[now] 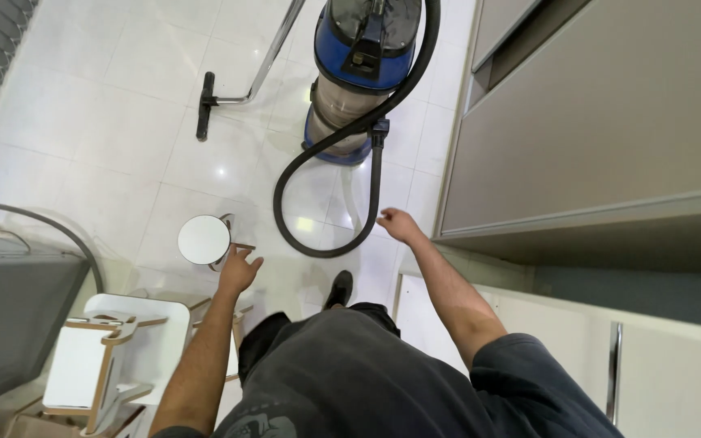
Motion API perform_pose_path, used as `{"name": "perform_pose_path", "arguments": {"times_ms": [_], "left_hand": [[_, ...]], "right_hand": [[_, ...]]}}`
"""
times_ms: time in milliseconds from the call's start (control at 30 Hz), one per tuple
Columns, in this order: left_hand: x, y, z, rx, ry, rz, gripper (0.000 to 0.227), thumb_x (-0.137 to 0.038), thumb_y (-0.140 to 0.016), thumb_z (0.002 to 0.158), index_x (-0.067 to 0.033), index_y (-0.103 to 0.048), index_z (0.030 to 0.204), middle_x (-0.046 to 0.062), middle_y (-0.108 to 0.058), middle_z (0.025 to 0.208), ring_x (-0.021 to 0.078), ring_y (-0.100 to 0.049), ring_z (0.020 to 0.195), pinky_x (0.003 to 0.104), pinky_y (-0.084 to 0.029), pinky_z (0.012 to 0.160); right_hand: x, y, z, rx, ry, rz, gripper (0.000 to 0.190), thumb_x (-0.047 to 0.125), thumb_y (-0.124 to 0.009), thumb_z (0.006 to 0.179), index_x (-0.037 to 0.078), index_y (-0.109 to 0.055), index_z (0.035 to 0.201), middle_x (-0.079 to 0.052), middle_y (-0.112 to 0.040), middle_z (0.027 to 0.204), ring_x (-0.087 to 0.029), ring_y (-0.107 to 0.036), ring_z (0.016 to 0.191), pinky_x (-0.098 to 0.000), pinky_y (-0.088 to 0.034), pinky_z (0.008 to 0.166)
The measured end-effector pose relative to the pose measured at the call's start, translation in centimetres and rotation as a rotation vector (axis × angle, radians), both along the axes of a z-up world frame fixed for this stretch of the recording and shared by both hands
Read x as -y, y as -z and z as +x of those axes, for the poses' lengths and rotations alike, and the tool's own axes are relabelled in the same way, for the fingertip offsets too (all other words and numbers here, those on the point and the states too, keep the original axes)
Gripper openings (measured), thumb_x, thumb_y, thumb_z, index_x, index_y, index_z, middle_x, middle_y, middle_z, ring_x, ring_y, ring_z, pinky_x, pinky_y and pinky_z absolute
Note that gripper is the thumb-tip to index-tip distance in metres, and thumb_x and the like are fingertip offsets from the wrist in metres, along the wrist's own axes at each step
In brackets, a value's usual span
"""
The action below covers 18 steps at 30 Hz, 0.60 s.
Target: Cleaning the workshop floor by moving furniture and vacuuming.
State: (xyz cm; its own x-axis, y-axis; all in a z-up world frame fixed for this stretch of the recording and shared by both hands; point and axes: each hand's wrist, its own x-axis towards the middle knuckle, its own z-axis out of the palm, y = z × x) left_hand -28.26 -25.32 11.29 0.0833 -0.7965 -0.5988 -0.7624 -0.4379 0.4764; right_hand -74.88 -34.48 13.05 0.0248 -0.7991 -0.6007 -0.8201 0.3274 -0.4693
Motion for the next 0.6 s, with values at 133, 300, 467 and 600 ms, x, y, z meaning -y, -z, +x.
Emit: {"name": "perform_pose_path", "arguments": {"times_ms": [133,300,467,600], "left_hand": [[3.7,-1.0,-2.9,-0.023,0.077,-0.035,0.064,-0.047,-0.065,0.097,-0.0039,-0.061,0.144,0.035,-0.029,0.163,0.0495,-0.041,0.145,0.051,-0.042,0.116],[9.4,-2.3,-3.7,0.026,0.118,-0.037,0.061,-0.047,-0.065,0.097,-0.0059,-0.063,0.142,0.032,-0.030,0.164,0.0471,-0.043,0.144,0.050,-0.045,0.115],[17.6,1.0,-3.4,-0.017,0.099,-0.058,0.061,-0.047,-0.065,0.097,-0.0101,-0.061,0.145,0.026,-0.029,0.166,0.0450,-0.044,0.145,0.052,-0.045,0.114],[24.0,-1.6,-4.5,-0.108,0.052,-0.094,0.056,-0.041,-0.065,0.099,-0.0063,-0.063,0.142,0.030,-0.034,0.163,0.0471,-0.046,0.143,0.051,-0.046,0.114]], "right_hand": [[12.1,-0.9,-0.1,-0.118,-0.067,-0.439,0.058,0.035,-0.072,0.092,0.006,-0.059,0.141,-0.022,-0.065,0.133,-0.040,-0.063,0.126,-0.0503,-0.049,0.108],[25.8,-7.0,3.3,-0.260,-0.185,-0.870,0.066,0.026,-0.083,0.085,0.005,-0.057,0.142,-0.020,-0.053,0.145,-0.038,-0.052,0.137,-0.0489,-0.043,0.114],[34.2,-11.3,6.8,-0.473,-0.309,-0.749,0.076,0.025,-0.079,0.092,0.006,-0.041,0.155,-0.019,-0.031,0.164,-0.036,-0.025,0.154,-0.0528,-0.023,0.126],[38.4,-9.1,6.5,-0.534,-0.386,-0.916,0.074,0.021,-0.085,0.085,0.005,-0.051,0.148,-0.023,-0.032,0.161,-0.040,-0.026,0.152,-0.0556,-0.024,0.123]]}}
